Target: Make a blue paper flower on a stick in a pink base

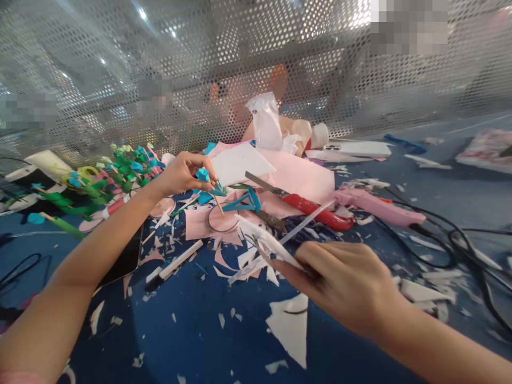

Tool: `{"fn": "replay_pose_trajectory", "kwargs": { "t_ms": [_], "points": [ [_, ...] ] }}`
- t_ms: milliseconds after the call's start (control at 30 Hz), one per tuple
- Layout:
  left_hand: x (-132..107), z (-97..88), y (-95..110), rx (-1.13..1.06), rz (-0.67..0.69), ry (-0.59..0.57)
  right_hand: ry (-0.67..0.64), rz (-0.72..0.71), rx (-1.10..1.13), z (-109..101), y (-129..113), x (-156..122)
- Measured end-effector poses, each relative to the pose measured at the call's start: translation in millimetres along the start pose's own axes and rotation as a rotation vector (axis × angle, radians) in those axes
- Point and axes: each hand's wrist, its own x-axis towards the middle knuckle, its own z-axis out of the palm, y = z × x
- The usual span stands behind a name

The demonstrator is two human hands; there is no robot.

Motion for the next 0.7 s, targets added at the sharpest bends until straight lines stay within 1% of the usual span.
{"fn": "replay_pose_trajectory", "kwargs": {
  "t_ms": [67,167,267,367,433,533,600,667,700],
  "points": [
    [0.1,0.1,-0.7,0.003,-0.003,0.001,-0.026,-0.045,0.106,-2.0,-3.2,4.2],
    [0.7,0.3,-2.0,0.0,0.001,0.004,-0.098,-0.051,0.194,-7.3,-5.2,8.0],
    [1.2,0.5,-2.8,-0.016,0.01,0.007,-0.078,-0.086,0.197,-12.6,-7.3,6.8],
    [1.4,0.4,-2.7,-0.041,0.003,0.004,-0.075,-0.131,0.261,-14.4,-6.5,2.4],
    [1.3,0.4,-2.6,-0.048,-0.006,0.008,-0.067,-0.155,0.205,-13.1,-2.7,0.7],
    [1.3,0.6,-2.8,-0.041,-0.004,0.017,0.038,-0.151,0.005,-10.0,3.3,0.3],
    [1.3,0.6,-3.4,-0.046,0.004,0.012,0.03,-0.186,0.047,-8.9,4.2,-0.1],
    [1.4,0.4,-4.1,-0.055,0.008,0.006,-0.023,-0.232,0.132,-9.2,2.9,-1.0],
    [1.5,0.3,-4.3,-0.055,0.008,0.008,-0.013,-0.23,0.125,-9.6,1.9,-1.4]
  ]
}}
